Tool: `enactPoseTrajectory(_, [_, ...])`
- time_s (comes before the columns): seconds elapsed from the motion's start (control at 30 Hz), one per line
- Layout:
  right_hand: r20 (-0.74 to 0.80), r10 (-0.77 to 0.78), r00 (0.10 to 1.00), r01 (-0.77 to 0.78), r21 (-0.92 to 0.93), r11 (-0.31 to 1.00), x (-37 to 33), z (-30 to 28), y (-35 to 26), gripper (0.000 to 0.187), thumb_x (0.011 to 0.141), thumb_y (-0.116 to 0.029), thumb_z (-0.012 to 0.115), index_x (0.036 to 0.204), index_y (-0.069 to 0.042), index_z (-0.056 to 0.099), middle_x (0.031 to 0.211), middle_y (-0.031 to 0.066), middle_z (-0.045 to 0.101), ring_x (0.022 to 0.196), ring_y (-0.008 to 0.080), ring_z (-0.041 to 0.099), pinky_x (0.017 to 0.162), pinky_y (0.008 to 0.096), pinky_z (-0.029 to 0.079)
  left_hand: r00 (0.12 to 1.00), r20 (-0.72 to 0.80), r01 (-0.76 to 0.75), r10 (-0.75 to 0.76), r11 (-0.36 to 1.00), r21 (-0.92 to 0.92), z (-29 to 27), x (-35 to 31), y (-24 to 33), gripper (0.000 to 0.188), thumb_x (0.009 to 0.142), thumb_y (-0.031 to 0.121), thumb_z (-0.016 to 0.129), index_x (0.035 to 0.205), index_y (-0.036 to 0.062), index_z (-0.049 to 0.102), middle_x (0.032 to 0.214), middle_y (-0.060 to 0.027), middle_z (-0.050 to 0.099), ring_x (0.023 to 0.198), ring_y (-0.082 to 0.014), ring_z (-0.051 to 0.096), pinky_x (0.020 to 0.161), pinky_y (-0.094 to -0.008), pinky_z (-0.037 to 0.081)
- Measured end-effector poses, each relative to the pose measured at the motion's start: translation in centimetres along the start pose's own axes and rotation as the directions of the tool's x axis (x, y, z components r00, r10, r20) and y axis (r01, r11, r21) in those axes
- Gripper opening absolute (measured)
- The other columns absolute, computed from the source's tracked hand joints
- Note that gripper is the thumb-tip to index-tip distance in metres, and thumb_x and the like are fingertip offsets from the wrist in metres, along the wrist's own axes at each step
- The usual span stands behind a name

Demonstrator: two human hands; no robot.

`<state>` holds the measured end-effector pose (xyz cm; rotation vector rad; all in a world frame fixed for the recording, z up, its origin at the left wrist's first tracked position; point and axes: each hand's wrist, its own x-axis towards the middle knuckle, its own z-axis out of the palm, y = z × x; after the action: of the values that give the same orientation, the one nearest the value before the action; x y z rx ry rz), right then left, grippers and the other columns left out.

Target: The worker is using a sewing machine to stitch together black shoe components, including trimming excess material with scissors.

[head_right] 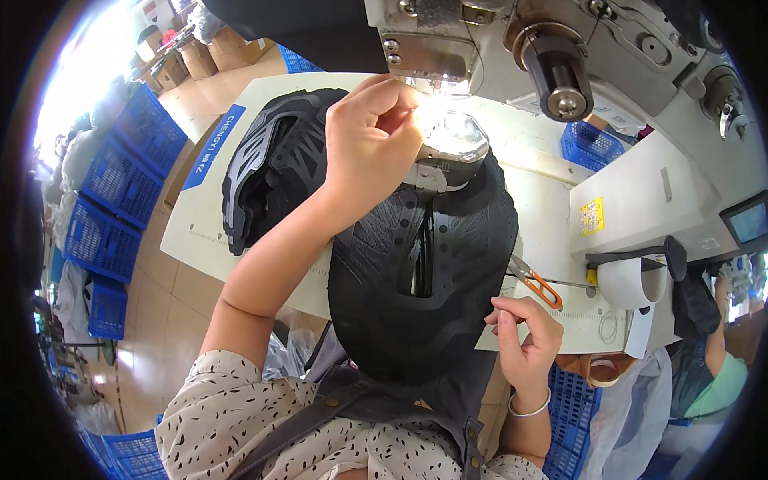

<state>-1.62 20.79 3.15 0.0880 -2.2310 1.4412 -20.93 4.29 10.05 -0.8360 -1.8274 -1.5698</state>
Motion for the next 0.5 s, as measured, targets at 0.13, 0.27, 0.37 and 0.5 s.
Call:
enactPoseTrajectory(0.13, [-0.022,0.043,0.999,-0.042,0.030,0.999,-0.2,-0.1,0.0,0.011,0.083,-0.001,0.052,0.087,0.003,0.062,0.069,0.0074,0.060,0.058,0.0101,0.056,0.052,0.0198,0.044,0.996,0.050,-0.078,0.074,0.994,0.080,-0.6,-0.5,-0.7,0.007,0.067,-0.007,0.056,0.068,-0.0005,0.054,0.065,-0.0055,0.047,0.053,-0.0139,0.045,0.048,-0.0238,0.035])
enactPoseTrajectory(0.27, [-0.006,0.057,0.998,-0.057,0.031,0.998,-0.2,-0.2,-0.1,0.011,0.083,-0.001,0.052,0.087,0.003,0.062,0.070,0.0079,0.060,0.059,0.0105,0.058,0.052,0.0196,0.044,0.989,0.086,-0.130,0.119,0.982,0.138,-1.6,-0.9,-1.3,0.008,0.069,-0.007,0.061,0.070,-0.0003,0.057,0.064,-0.0023,0.046,0.052,-0.0090,0.044,0.048,-0.0200,0.035])
enactPoseTrajectory(0.37, [-0.021,0.020,1.000,-0.020,0.003,1.000,-0.1,0.1,-0.2,0.011,0.083,-0.001,0.053,0.088,0.003,0.062,0.069,0.0079,0.061,0.059,0.0105,0.057,0.052,0.0197,0.043,0.903,0.115,-0.430,0.414,0.858,0.283,-2.5,-1.7,-0.8,0.010,0.066,-0.004,0.065,0.069,0.0013,0.058,0.072,-0.0022,0.054,0.055,-0.0134,0.048,0.049,-0.0209,0.040])
enactPoseTrajectory(0.5, [-0.024,-0.034,0.999,0.033,-0.021,0.999,1.0,-0.1,-0.7,0.011,0.082,-0.001,0.053,0.088,0.003,0.062,0.068,0.0078,0.061,0.058,0.0107,0.057,0.052,0.0199,0.043,0.732,0.270,-0.680,0.626,0.641,0.356,-3.0,-1.3,0.4,0.012,0.062,-0.003,0.066,0.070,0.0032,0.058,0.084,-0.0038,0.060,0.059,-0.0172,0.051,0.052,-0.0234,0.046])
